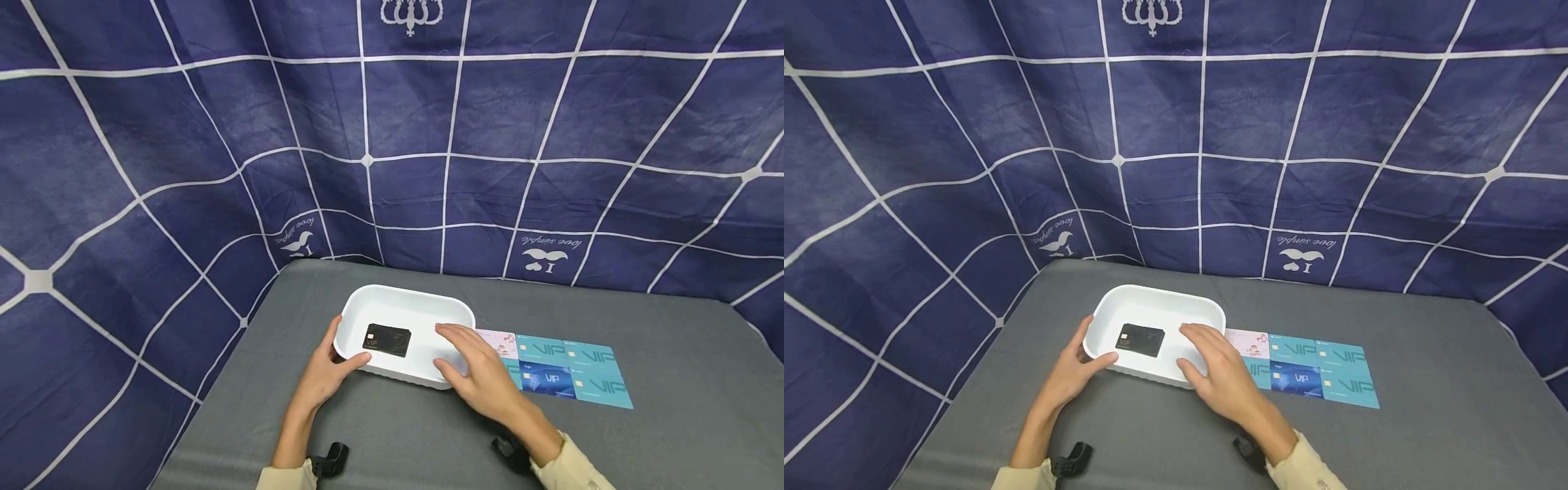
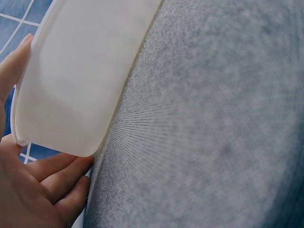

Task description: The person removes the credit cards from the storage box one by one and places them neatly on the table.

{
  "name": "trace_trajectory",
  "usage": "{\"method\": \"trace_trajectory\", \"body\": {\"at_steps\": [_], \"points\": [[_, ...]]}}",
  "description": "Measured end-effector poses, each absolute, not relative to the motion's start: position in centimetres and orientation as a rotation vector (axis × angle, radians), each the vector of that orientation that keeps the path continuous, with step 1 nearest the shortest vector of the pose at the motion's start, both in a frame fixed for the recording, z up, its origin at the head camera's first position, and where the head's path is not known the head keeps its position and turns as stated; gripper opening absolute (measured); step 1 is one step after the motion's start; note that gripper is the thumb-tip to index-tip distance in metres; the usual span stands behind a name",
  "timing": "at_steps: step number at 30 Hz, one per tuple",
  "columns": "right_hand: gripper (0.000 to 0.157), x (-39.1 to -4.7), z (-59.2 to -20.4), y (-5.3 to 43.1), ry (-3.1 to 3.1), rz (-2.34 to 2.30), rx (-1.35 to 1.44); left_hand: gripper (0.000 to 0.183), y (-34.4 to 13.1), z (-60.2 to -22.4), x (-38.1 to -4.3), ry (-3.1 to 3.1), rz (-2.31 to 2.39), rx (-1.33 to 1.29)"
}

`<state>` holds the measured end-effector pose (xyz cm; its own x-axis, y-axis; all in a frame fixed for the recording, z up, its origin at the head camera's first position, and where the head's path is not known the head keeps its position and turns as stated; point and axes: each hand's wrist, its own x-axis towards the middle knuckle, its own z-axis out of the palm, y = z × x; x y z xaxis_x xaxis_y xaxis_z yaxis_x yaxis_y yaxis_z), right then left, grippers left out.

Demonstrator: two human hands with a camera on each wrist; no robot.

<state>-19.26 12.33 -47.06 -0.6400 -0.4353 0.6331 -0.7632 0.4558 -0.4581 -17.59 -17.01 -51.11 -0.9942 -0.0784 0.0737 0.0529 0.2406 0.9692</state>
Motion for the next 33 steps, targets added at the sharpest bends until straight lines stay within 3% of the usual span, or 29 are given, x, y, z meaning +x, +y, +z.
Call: {"method": "trace_trajectory", "body": {"at_steps": [12,21,33], "points": [[0.069,-23.7,-47.1,3.9,-2.67,1.092,0.915,0.099,-17.1,-51.5,-17.5,-2.418,-1.855,0.008],[0.082,-24.9,-49.3,2.0,-2.879,0.908,1.022,0.097,-16.8,-51.3,-17.4,-2.403,-1.861,-0.007],[0.071,-25.0,-49.3,1.7,-2.956,0.589,0.99,0.096,-17.1,-51.0,-17.6,-2.411,-1.842,-0.013]]}}
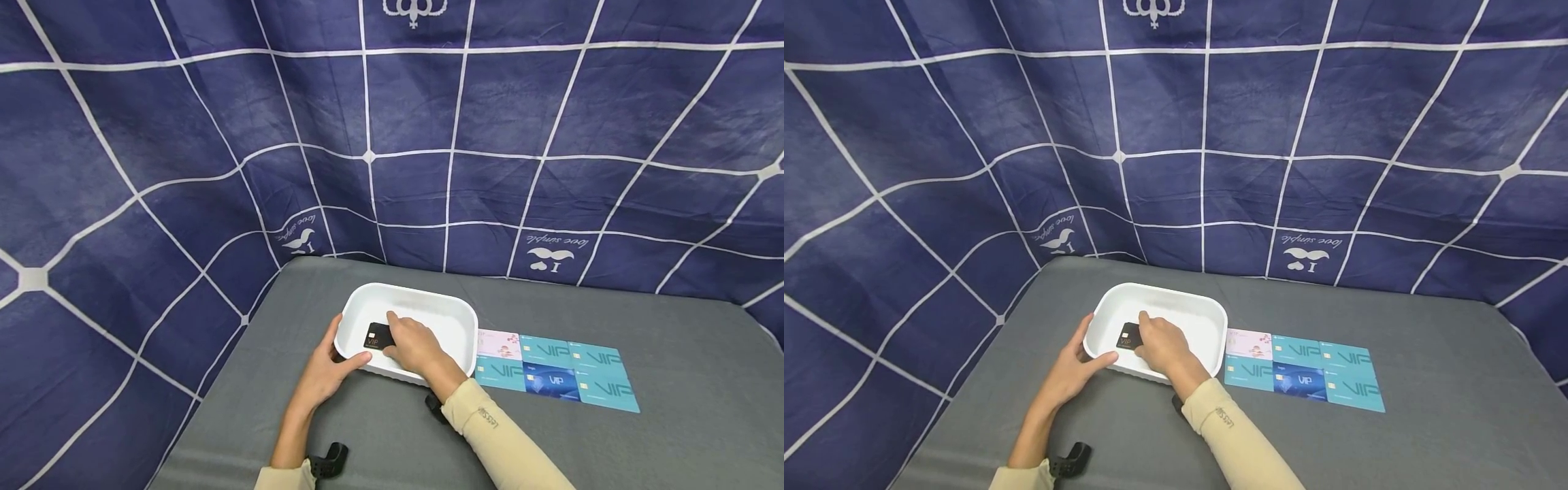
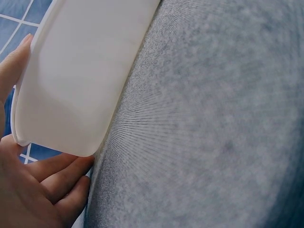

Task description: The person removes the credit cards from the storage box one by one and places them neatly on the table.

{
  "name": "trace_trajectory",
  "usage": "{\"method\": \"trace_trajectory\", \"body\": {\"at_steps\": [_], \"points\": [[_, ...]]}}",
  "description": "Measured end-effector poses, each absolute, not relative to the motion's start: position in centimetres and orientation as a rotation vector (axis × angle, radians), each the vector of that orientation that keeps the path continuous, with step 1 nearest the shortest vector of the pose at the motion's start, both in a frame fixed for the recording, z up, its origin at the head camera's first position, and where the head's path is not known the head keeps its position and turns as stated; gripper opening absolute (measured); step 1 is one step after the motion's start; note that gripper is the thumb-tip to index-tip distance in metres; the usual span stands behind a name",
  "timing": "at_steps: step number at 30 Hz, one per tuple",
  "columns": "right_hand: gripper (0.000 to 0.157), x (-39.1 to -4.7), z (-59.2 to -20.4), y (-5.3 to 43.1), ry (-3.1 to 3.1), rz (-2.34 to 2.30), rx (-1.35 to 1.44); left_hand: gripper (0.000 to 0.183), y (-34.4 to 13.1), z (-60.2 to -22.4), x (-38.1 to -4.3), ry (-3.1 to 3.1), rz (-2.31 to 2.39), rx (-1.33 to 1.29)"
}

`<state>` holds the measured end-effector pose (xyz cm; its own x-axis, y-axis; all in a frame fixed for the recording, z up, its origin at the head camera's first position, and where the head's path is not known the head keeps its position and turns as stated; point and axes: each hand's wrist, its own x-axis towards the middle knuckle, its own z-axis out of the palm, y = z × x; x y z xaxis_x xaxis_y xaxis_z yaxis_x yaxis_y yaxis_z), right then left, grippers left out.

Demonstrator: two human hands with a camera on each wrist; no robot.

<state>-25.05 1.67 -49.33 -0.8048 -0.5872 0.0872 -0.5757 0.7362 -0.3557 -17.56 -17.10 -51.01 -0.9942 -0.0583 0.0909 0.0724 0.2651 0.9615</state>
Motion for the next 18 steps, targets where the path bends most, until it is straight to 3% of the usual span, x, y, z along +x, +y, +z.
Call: {"method": "trace_trajectory", "body": {"at_steps": [18], "points": [[0.057,-24.95,-49.22,1.56,2.998,-0.494,-1.07,0.097,-17.14,-51.03,-17.6,-2.435,-1.811,-0.021]]}}
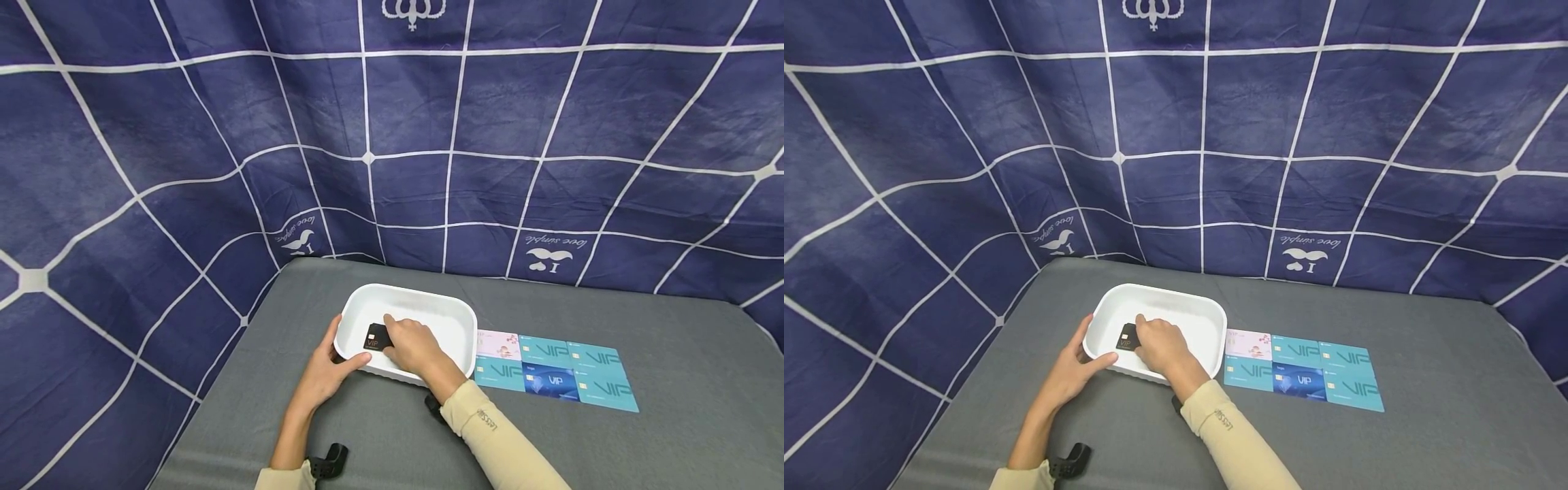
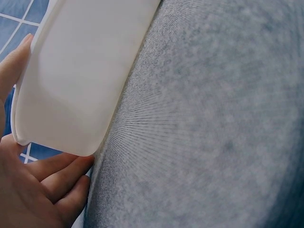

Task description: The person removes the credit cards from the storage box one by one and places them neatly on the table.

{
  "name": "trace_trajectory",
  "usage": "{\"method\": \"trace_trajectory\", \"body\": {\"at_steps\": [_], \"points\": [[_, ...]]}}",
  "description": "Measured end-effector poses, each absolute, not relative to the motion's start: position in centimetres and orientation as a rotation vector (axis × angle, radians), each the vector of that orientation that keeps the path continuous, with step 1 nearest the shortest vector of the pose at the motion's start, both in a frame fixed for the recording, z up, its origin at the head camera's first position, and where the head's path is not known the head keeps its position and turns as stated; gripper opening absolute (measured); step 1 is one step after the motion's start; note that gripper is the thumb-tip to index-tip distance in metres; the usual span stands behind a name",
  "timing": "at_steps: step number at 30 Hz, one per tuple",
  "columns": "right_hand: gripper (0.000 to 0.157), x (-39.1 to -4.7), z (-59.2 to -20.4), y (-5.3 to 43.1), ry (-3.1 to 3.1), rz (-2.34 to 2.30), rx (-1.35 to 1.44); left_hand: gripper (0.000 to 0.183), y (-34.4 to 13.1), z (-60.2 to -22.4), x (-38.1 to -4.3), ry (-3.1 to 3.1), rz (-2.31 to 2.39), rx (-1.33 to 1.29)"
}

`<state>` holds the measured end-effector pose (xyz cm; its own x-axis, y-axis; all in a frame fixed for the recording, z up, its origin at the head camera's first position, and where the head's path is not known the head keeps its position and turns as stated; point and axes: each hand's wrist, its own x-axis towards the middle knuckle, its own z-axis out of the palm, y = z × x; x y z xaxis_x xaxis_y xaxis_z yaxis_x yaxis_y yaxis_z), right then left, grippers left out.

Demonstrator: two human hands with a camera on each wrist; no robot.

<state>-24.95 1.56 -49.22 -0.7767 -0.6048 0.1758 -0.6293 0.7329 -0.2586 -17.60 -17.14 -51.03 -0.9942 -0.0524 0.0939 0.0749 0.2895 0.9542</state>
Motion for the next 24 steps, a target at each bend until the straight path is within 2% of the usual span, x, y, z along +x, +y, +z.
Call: {"method": "trace_trajectory", "body": {"at_steps": [24], "points": [[0.058,-24.91,-49.04,1.9,-2.83,0.598,1.003,0.097,-16.88,-50.32,-17.28,-2.418,-1.841,0.014]]}}
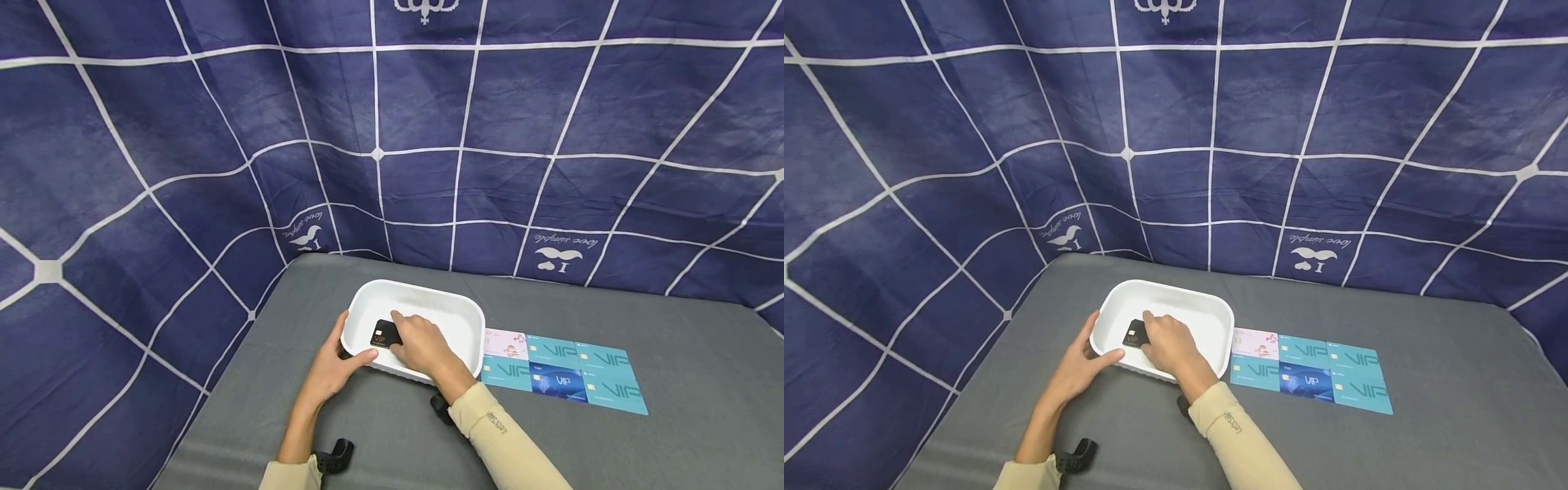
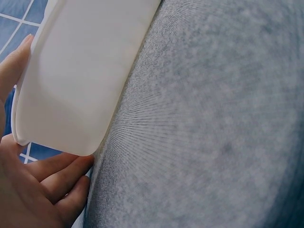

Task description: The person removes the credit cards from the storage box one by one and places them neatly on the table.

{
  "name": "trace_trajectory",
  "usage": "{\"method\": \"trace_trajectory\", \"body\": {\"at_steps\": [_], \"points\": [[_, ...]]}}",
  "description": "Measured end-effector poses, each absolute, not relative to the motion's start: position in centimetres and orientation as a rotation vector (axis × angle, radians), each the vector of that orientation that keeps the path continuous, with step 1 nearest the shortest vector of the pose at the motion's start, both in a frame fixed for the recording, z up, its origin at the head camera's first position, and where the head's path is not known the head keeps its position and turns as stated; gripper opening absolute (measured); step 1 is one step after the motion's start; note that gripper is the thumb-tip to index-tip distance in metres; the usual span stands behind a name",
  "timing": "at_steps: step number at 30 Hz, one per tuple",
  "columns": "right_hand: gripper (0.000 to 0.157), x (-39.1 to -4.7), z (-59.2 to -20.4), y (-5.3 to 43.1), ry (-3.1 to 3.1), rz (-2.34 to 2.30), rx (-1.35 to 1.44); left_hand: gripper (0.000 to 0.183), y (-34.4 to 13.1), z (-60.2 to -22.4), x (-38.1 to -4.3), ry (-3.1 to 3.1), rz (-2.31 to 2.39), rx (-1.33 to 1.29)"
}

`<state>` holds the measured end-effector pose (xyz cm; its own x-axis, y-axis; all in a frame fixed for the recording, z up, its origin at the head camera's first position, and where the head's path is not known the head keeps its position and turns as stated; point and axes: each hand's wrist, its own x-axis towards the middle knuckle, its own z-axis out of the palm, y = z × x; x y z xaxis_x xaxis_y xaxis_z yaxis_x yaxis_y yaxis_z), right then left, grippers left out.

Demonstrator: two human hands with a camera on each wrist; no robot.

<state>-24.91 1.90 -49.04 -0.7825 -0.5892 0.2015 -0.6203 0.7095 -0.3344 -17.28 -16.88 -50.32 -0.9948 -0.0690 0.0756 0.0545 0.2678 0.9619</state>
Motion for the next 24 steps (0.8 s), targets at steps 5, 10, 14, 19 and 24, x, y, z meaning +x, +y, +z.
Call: {"method": "trace_trajectory", "body": {"at_steps": [5,10,14,19,24], "points": [[0.058,-24.94,-49.09,1.97,-2.81,0.63,1.004,0.098,-16.99,-50.85,-17.55,-2.416,-1.842,0.023],[0.059,-24.77,-49.03,2.0,-2.784,0.662,1.006,0.098,-16.99,-50.82,-17.56,-2.422,-1.831,0.01],[0.058,-24.67,-49.14,1.99,-2.75,0.672,1.022,0.097,-17.03,-50.78,-17.57,-2.431,-1.818,-0.006],[0.058,-24.53,-49.12,1.93,-2.715,0.684,1.031,0.097,-17.08,-50.81,-17.48,-2.426,-1.818,-0.005],[0.056,-24.29,-48.84,2.07,-2.688,0.717,1.02,0.096,-16.99,-50.74,-17.38,-2.418,-1.825,-0.014]]}}
